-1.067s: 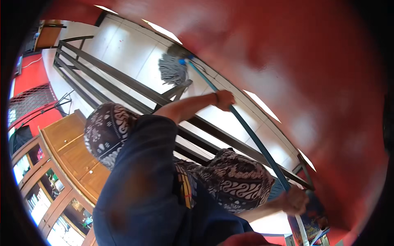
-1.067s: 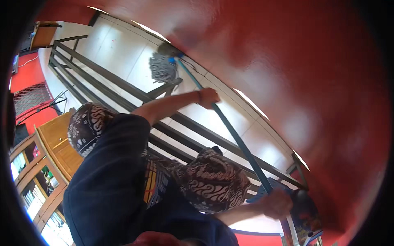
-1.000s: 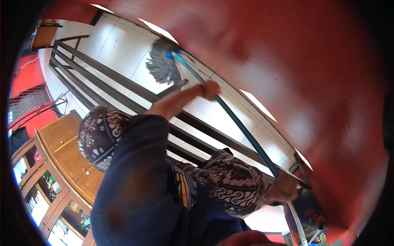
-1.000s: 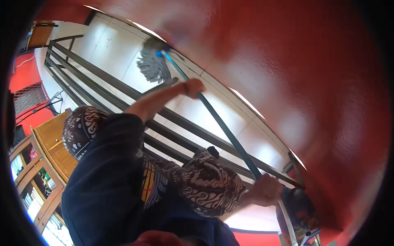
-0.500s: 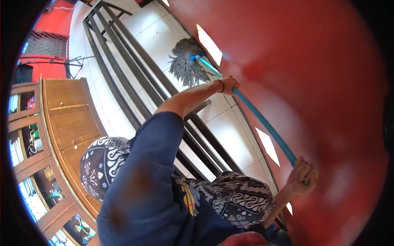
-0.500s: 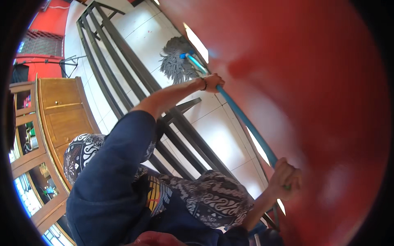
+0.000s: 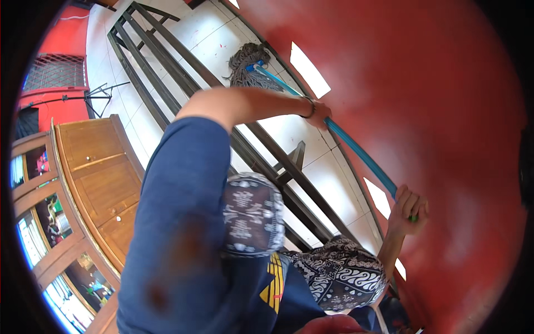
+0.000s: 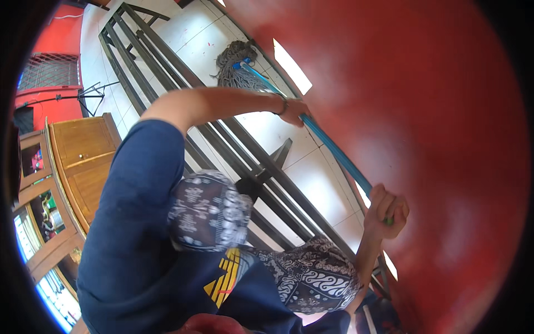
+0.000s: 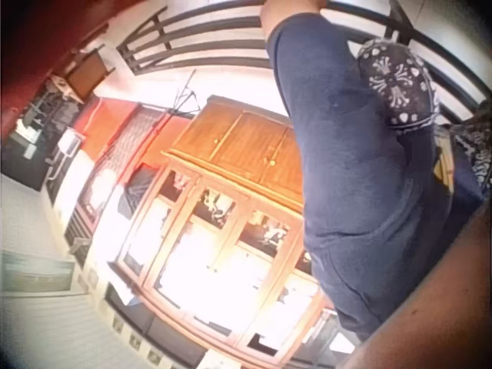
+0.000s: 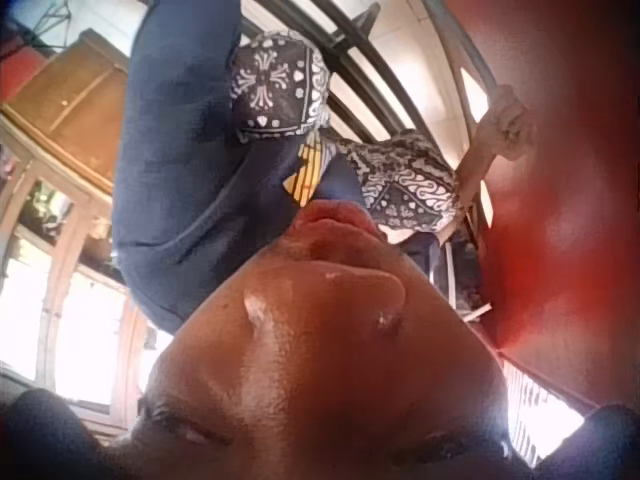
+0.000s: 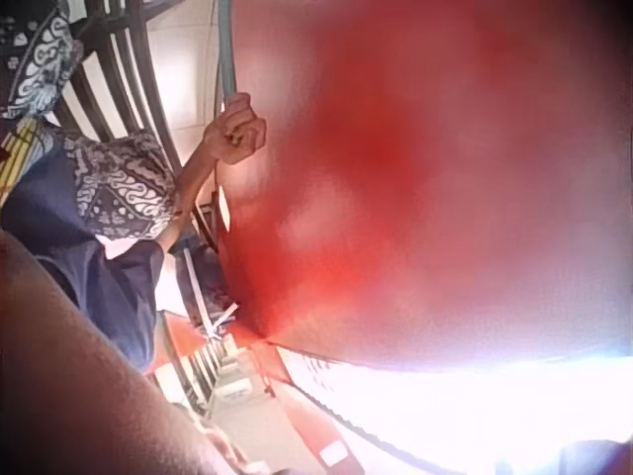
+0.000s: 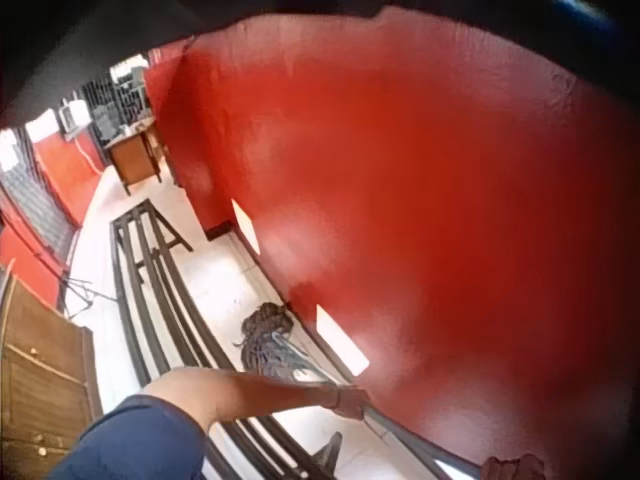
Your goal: Mopping a tiled floor and then manually reassembling the mop head onto the mop pole.
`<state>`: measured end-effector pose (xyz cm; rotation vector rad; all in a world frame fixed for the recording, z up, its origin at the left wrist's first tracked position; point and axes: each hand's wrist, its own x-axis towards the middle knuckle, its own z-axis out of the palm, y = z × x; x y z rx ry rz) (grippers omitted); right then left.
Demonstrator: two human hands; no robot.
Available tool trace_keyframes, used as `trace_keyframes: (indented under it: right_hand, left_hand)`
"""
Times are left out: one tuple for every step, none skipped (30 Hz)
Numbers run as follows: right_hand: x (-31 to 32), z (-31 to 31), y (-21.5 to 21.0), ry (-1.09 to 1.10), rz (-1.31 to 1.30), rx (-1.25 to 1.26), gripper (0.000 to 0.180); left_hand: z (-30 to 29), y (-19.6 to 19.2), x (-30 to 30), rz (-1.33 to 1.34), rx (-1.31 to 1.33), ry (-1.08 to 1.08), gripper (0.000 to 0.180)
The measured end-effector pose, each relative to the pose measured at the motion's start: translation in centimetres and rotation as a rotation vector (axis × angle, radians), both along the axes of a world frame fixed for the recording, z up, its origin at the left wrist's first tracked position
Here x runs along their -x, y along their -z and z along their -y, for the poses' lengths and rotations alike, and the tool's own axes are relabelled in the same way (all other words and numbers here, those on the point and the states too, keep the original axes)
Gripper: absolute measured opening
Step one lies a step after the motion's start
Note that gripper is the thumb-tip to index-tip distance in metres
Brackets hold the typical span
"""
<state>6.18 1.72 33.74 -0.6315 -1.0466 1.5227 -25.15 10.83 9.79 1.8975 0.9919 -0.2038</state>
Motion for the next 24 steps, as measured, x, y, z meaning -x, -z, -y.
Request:
trace_keyframes:
  right_hand:
    - [1.7,-0.7,0.2,0.001,-0.038,-0.032,0.030]
    - [3.5,-1.2,0.5,-0.035,-0.010,-0.065,0.030]
    - [4.8,-1.5,0.7,-0.056,-0.016,-0.076,0.029]
    - [6.3,-1.7,0.5,-0.073,0.000,-0.064,0.029]
    - [7.3,-1.8,0.2,-0.072,-0.018,-0.073,0.029]
    - [8.3,-2.0,-0.2,-0.075,-0.003,-0.080,0.029]
    - [9.1,-2.2,-0.7,-0.102,0.004,-0.103,0.029]
    - [9.6,-2.5,-1.2,-0.119,-0.023,-0.118,0.028]
    - [10.2,-2.7,-1.8,-0.138,-0.020,-0.120,0.028]
    - [10.6,-3.1,-2.2,-0.154,-0.023,-0.137,0.028]
    - [11.0,-3.5,-2.6,-0.155,-0.061,-0.139,0.027]
    - [11.4,-3.8,-2.8,-0.193,-0.041,-0.144,0.027]
    - [11.8,-4.1,-3.0,-0.193,-0.053,-0.163,0.027]
    - [12.3,-4.2,-3.2,-0.182,-0.064,-0.174,0.027]
    - [12.9,-4.3,-3.3,-0.198,-0.087,-0.185,0.027]
    - [13.5,-4.3,-3.5,-0.196,-0.070,-0.206,0.027]
    - [14.1,-4.2,-3.7,-0.147,-0.040,-0.161,0.027]
    - [14.8,-3.9,-4.0,-0.200,-0.066,-0.240,0.027]
    - [15.5,-3.5,-4.5,-0.220,-0.049,-0.263,0.026]
    - [16.2,-3.2,-5.0,-0.240,-0.036,-0.282,0.025]
    - [16.9,-3.0,-5.6,-0.256,-0.059,-0.283,0.025]
    - [17.4,-2.9,-6.0,-0.345,-0.056,-0.358,0.024]
    - [17.8,-2.9,-6.3,-0.436,-0.105,-0.478,0.023]
    - [18.1,-3.0,-6.4,-0.457,-0.121,-0.456,0.021]
  left_hand:
    - [0.4,-0.4,2.1,0.020,-0.063,-0.183,0.044]
    - [0.8,-0.8,3.9,0.035,-0.054,-0.173,0.044]
    - [1.1,-1.0,4.8,-0.003,-0.132,-0.263,0.043]
    - [1.4,-1.4,6.0,-0.052,-0.216,-0.363,0.043]
    - [1.8,-1.6,6.7,-0.038,-0.195,-0.349,0.043]
    - [1.9,-1.8,7.4,-0.026,-0.275,-0.388,0.043]
    - [2.2,-2.0,7.7,-0.026,-0.324,-0.419,0.043]
    - [2.1,-2.1,8.0,-0.019,-0.317,-0.433,0.040]
    - [2.4,-2.3,8.2,-0.032,-0.338,-0.455,0.040]
    - [2.4,-2.3,8.3,-0.055,-0.344,-0.507,0.039]
    - [2.6,-2.4,8.5,-0.083,-0.343,-0.560,0.038]
    - [2.7,-2.4,8.8,-0.033,-0.318,-0.616,0.035]
    - [2.9,-2.5,9.1,-0.055,-0.315,-0.633,0.035]
    - [3.2,-2.6,9.5,-0.006,-0.363,-0.674,0.035]
    - [3.4,-2.7,9.9,0.039,-0.421,-0.723,0.034]
    - [3.8,-2.8,10.4,0.058,-0.504,-0.757,0.033]
    - [4.0,-2.8,10.7,0.043,-0.522,-0.758,0.033]
    - [4.4,-2.9,11.1,-0.047,-0.531,-0.745,0.033]
    - [4.8,-3.0,11.5,-0.113,-0.544,-0.723,0.034]
    - [5.3,-3.2,11.8,-0.135,-0.462,-0.731,0.039]
    - [5.8,-3.5,12.3,-0.169,-0.474,-0.750,0.039]
    - [6.3,-3.7,12.5,-0.133,-0.486,-0.753,0.039]
    - [6.9,-4.1,13.1,-0.168,-0.461,-0.767,0.039]
    - [7.3,-4.4,13.3,-0.103,-0.512,-0.793,0.040]
